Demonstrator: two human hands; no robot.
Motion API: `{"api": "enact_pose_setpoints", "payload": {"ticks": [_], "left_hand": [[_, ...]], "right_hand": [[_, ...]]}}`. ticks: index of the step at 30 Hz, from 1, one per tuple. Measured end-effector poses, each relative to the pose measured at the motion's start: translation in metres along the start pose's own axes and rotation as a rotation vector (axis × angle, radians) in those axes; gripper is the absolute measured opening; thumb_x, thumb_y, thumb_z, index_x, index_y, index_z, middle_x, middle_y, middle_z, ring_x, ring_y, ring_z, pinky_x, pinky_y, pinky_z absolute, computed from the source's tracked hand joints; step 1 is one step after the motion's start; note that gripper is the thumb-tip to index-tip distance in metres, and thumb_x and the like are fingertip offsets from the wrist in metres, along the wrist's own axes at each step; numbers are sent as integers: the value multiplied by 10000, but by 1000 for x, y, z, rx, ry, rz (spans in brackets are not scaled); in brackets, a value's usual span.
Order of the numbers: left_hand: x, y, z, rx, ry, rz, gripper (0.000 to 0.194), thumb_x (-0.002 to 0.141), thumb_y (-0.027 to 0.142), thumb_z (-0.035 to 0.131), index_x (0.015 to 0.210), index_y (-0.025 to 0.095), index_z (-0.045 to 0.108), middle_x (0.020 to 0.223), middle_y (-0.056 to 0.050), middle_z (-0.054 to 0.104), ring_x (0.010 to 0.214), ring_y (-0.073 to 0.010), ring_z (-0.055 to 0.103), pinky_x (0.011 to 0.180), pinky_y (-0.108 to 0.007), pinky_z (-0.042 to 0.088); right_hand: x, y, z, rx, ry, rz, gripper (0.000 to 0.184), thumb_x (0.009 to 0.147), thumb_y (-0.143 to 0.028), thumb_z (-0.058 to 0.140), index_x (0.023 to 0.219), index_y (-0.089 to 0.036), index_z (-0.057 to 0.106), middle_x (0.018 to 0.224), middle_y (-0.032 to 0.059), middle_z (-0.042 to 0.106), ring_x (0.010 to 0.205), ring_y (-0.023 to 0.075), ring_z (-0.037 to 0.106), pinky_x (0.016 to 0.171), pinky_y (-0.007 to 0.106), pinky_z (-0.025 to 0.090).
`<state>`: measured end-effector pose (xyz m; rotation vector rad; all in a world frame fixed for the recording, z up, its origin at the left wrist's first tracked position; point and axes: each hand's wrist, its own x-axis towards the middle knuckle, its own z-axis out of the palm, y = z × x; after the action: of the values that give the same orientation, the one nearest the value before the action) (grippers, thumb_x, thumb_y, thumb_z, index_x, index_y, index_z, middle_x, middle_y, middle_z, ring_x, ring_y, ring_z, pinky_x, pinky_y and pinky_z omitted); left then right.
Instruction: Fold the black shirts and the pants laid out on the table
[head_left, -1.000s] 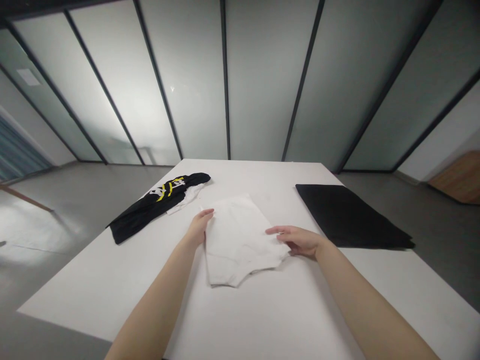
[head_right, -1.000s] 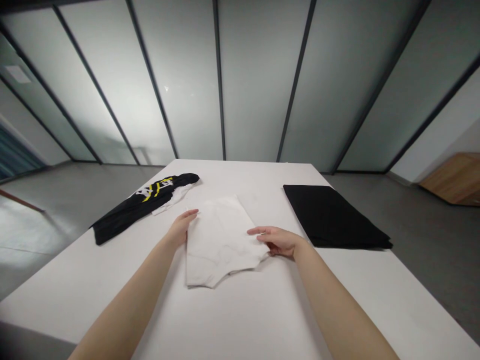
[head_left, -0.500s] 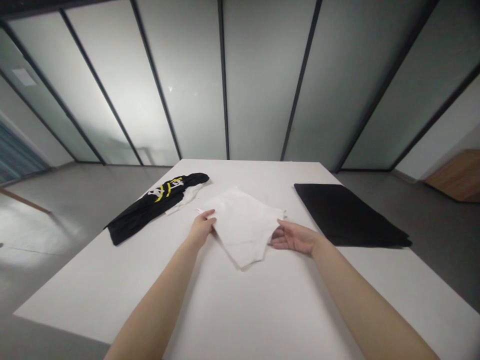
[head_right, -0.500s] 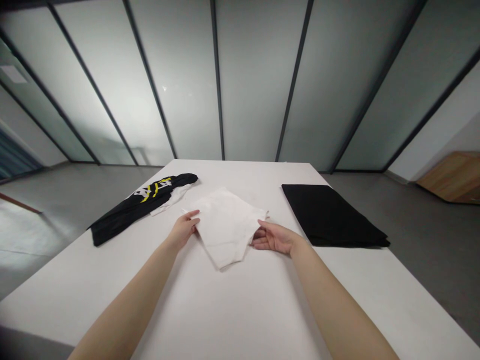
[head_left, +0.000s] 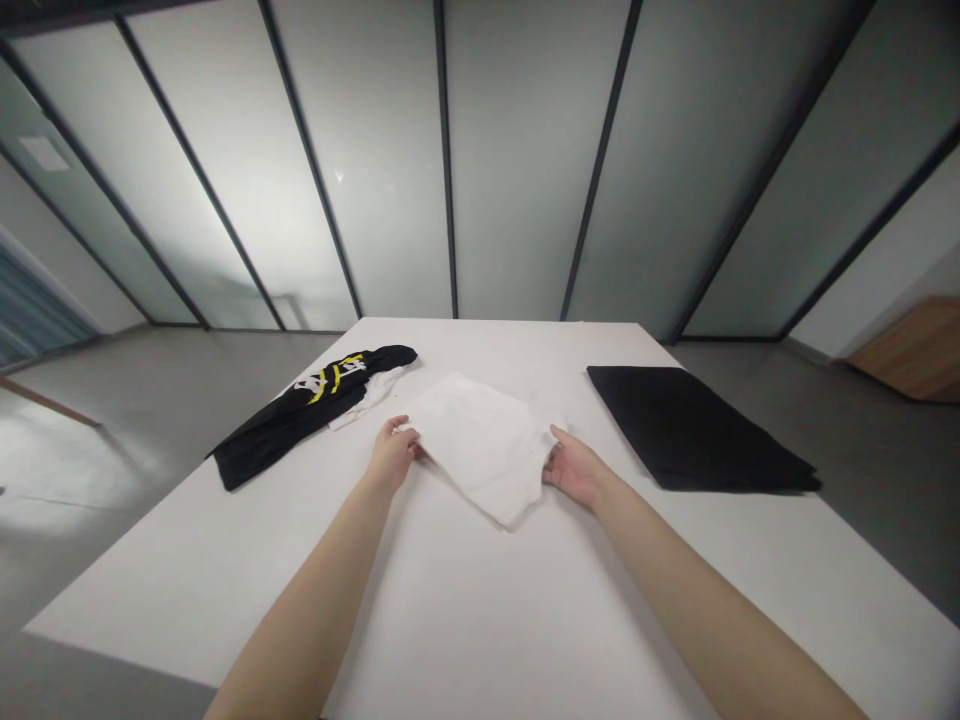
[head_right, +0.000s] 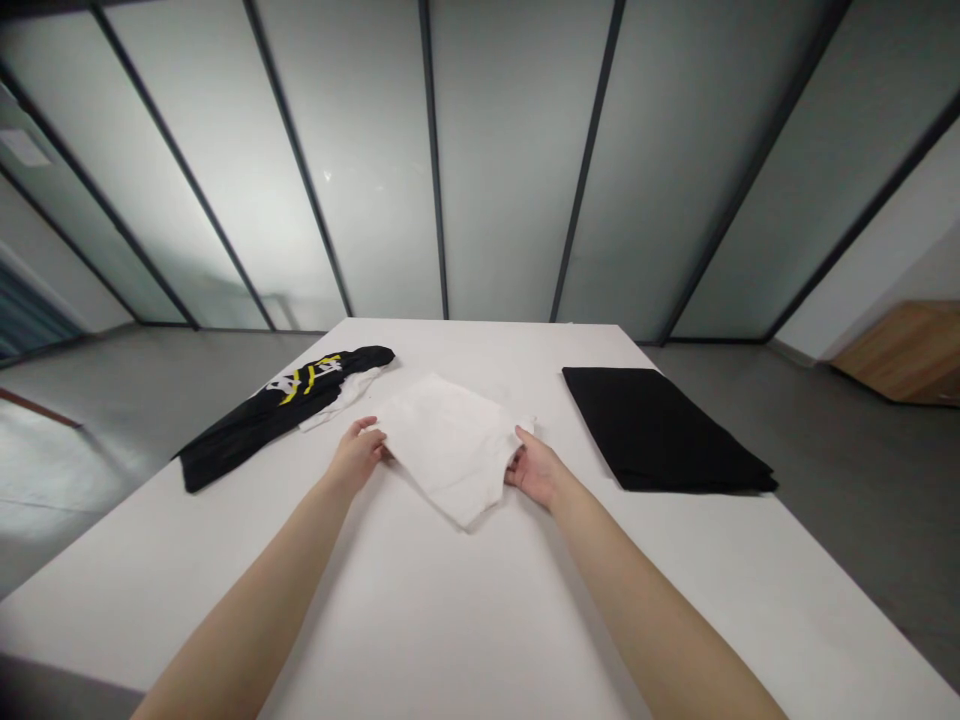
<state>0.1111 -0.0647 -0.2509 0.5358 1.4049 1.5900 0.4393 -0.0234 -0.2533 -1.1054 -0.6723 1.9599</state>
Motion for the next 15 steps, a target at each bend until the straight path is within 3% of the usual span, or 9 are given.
{"api": "enact_pose_setpoints", "payload": {"ticks": [4,8,12,15], "left_hand": [[-2,6,-1,82,60,29,734,698,172,805,1316,280,422,932,10,625,681,-144,645,638,-252,519],[1,7,-2,175,134,108,685,815,255,767,1387,296,392,954,2,618,683,-138,634,622,-236,509],[5,15,-16,224,103,-40,643,806,159,687,1379,281,423,827,48,565,575,-109,571,552,-203,471],[0,29,-34,262,-67,-207,537,755,144,700,1264,229,550,789,14,631,601,-175,643,568,-289,558]], "right_hand": [[-6,2,-1,-98,-68,-37,172,968,-167,674,1139,-176,680,1046,116,824,892,229,790,866,376,650],[-8,7,4,-182,-45,-55,281,880,-64,718,1126,-191,673,1057,112,825,870,230,791,793,364,662],[-10,4,7,-205,5,-83,416,809,-7,680,1175,-203,664,1036,96,828,887,240,796,815,377,663],[-17,-12,-2,-233,-53,-21,472,766,9,646,1206,-161,673,1026,116,828,874,249,801,851,384,657]]}}
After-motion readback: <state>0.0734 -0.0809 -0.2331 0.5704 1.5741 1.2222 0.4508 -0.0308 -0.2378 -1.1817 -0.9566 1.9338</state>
